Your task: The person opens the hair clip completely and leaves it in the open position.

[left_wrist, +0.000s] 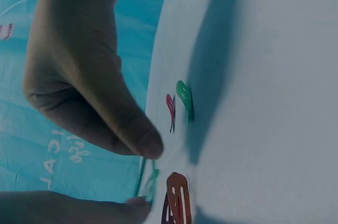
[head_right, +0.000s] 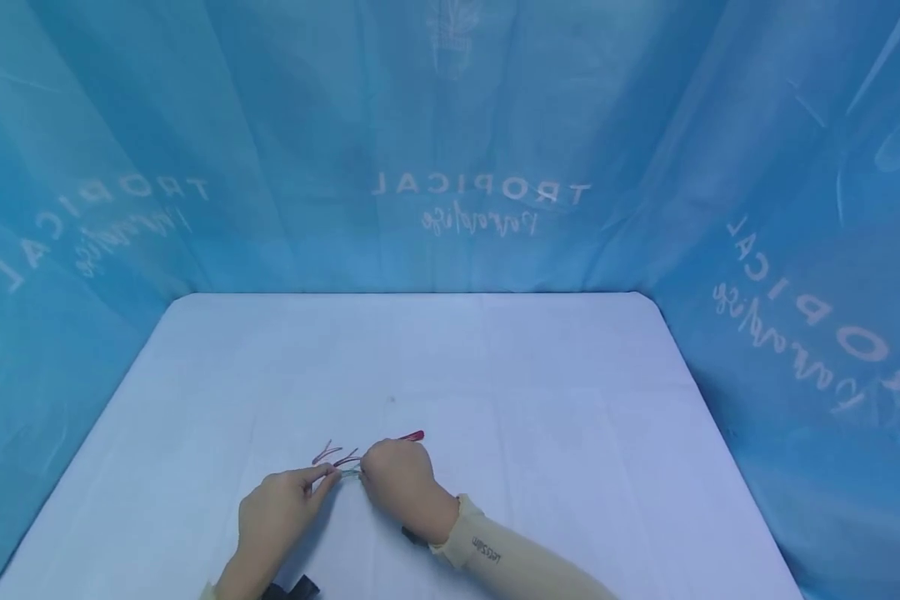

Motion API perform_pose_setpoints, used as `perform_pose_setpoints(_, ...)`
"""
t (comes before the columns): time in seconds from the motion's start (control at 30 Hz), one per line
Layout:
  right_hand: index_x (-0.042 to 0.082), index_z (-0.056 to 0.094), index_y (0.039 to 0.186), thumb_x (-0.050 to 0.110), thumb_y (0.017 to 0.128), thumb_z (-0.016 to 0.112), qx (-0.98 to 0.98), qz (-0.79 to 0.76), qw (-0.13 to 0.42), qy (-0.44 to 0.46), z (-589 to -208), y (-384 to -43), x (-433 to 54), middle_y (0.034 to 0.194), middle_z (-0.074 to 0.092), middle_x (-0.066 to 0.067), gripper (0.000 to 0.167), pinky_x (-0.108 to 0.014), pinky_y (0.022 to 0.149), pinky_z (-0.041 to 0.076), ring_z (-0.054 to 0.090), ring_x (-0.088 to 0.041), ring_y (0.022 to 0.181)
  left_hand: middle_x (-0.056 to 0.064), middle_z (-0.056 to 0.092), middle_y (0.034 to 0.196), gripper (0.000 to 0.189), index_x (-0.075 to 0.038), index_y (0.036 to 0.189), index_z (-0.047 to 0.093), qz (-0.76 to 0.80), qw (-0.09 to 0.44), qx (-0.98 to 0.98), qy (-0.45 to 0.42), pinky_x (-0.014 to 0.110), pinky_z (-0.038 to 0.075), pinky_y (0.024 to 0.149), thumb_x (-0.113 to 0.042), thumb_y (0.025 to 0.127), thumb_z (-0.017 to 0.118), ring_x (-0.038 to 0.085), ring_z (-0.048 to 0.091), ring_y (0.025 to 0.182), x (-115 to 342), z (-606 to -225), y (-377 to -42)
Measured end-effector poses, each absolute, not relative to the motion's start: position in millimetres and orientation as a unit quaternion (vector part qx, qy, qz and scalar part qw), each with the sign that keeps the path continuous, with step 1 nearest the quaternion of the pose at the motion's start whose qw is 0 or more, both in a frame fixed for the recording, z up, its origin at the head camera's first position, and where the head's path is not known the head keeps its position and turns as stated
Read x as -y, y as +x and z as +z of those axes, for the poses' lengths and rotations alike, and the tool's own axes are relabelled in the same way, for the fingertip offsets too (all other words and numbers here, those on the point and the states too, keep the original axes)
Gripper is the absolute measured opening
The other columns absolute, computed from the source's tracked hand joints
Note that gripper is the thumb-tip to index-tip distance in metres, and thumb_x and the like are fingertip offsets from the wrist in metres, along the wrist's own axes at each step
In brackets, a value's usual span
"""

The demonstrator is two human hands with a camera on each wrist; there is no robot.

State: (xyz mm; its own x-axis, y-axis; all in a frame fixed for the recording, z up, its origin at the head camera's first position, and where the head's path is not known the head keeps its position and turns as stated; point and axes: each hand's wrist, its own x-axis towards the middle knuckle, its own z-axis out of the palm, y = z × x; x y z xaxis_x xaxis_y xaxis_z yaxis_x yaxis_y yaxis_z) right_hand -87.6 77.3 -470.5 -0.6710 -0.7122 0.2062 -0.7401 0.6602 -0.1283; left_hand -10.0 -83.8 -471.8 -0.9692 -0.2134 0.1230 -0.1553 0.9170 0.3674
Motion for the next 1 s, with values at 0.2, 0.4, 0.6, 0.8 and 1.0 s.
perform_pose_setpoints(0.2,0.023,0.08,0.074,0.024,0.086,0.08,0.922,0.095,0.017,0.374,-480,-81,-73,0.062,0.064,0.01,0.013,-0.022,0.043,0.038,0.043,0.001,0.05,-0.011,0.04,0.046,0.014,-0.022,0.093,0.083,-0.186,0.038,0.976,0.105,0.025,0.021,0.04,-0.033,0.083,0.081,0.006,0.024,0.043,84,-484,-3)
perform_pose_setpoints(0.4,0.024,0.081,0.08,0.026,0.088,0.078,0.919,0.102,0.008,0.38,-478,-84,-80,0.068,0.068,0.01,0.009,-0.024,0.046,0.043,0.056,0.0,0.057,-0.011,0.044,0.048,0.01,-0.02,0.087,0.083,-0.181,0.052,0.977,0.104,0.025,0.021,0.039,-0.029,0.081,0.083,0.006,0.026,0.042,85,-489,-3)
perform_pose_setpoints(0.6,0.022,0.082,0.087,0.026,0.088,0.079,0.921,0.16,0.052,0.352,-470,-96,-109,0.082,0.075,0.008,0.005,-0.024,0.058,0.052,0.069,-0.004,0.073,-0.007,0.049,0.05,0.022,-0.019,0.094,0.082,-0.17,0.051,0.978,0.105,0.025,0.021,0.041,-0.034,0.078,0.085,0.007,0.029,0.043,84,-484,-8)
perform_pose_setpoints(0.8,0.019,0.082,0.087,0.024,0.086,0.08,0.92,0.192,0.052,0.337,-476,-99,-140,0.074,0.071,0.008,0.006,-0.018,0.053,0.043,0.056,0.001,0.061,-0.014,0.038,0.05,0.034,-0.028,0.09,0.077,-0.161,0.142,0.976,0.042,0.023,0.02,0.043,-0.047,0.067,0.091,0.003,0.027,0.045,79,-480,-6)
perform_pose_setpoints(1.0,0.017,0.082,0.093,0.02,0.087,0.08,0.918,0.182,0.049,0.348,-482,-96,-149,0.079,0.074,0.006,0.007,-0.022,0.057,0.05,0.064,-0.003,0.067,-0.011,0.074,0.075,0.02,-0.027,0.092,0.08,-0.133,0.188,0.97,-0.079,0.017,0.032,0.043,-0.04,0.077,0.085,0.004,0.057,0.051,56,-484,-23)
